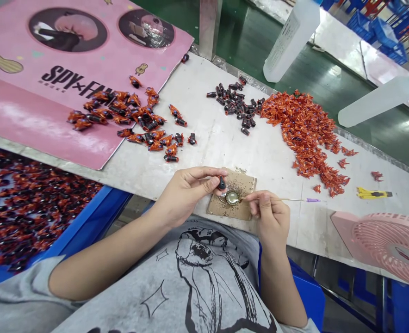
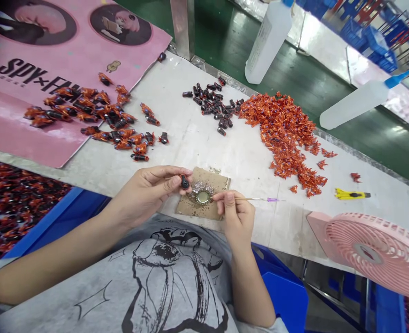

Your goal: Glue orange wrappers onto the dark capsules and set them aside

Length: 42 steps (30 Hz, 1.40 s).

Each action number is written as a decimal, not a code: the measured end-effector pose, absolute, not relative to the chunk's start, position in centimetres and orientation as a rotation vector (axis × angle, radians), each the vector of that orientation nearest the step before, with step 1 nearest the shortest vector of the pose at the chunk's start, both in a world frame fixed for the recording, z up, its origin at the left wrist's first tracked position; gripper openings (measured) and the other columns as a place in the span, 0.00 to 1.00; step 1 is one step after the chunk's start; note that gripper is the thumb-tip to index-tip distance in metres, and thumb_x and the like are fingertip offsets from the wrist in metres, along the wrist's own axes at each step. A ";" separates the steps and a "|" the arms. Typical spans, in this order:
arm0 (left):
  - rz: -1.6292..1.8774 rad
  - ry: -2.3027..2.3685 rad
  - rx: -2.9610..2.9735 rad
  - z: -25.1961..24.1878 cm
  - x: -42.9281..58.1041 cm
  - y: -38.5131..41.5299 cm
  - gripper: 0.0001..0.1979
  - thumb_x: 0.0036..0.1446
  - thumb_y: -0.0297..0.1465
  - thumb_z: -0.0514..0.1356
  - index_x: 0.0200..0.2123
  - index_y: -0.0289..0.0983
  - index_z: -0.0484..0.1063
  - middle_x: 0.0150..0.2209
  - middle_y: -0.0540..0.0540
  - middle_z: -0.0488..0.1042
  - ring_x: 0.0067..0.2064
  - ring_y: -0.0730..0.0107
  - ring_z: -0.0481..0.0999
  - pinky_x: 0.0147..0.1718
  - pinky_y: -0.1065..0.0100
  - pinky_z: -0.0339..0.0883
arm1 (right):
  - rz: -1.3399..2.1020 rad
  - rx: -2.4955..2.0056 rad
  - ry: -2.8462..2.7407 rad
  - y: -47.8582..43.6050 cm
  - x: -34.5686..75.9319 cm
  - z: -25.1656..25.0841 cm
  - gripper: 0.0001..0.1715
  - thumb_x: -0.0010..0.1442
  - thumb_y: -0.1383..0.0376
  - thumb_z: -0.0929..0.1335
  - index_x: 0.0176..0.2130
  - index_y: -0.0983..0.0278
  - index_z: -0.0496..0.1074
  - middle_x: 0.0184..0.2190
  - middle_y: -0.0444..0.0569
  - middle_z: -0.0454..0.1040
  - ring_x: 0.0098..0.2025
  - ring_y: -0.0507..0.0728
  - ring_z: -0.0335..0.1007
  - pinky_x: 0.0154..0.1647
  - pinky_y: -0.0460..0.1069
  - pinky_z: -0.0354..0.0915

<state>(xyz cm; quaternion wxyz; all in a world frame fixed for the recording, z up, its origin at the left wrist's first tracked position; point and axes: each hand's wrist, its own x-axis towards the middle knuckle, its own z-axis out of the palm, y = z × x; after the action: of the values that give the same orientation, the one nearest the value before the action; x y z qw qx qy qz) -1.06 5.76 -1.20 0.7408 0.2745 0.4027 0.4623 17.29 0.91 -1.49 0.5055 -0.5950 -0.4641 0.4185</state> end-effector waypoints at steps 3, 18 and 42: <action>0.965 0.883 0.668 -1.0 -0.8 5.2 0.12 0.44 0.34 0.78 0.33 0.37 0.85 0.32 0.46 0.84 0.30 0.69 0.81 0.35 0.67 0.78 | 0.975 -1.319 -1.041 0.8 17.0 -1.1 0.28 0.65 0.44 0.69 0.32 0.64 0.82 0.18 0.43 0.69 0.20 0.49 0.61 0.18 0.45 0.55; 0.961 0.904 0.900 0.4 -0.1 4.0 0.08 0.50 0.32 0.74 0.35 0.37 0.85 0.33 0.45 0.87 0.32 0.66 0.85 0.34 0.69 0.81 | 0.762 -1.157 -1.244 0.6 14.9 -0.1 0.19 0.72 0.55 0.65 0.37 0.61 0.80 0.28 0.47 0.78 0.29 0.54 0.75 0.31 0.50 0.72; 0.944 0.807 0.888 1.1 1.1 4.3 0.07 0.50 0.34 0.73 0.33 0.39 0.86 0.36 0.43 0.86 0.32 0.65 0.82 0.33 0.68 0.80 | 0.791 -1.085 -1.223 0.1 17.1 1.9 0.17 0.71 0.56 0.66 0.38 0.59 0.81 0.25 0.46 0.75 0.38 0.58 0.78 0.43 0.55 0.72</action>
<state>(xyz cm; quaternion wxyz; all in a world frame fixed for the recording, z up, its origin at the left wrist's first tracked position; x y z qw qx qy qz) 1.13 4.26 1.11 0.7227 0.4020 0.3653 0.4273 17.11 0.13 1.92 0.6152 -0.4708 -0.5310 0.3433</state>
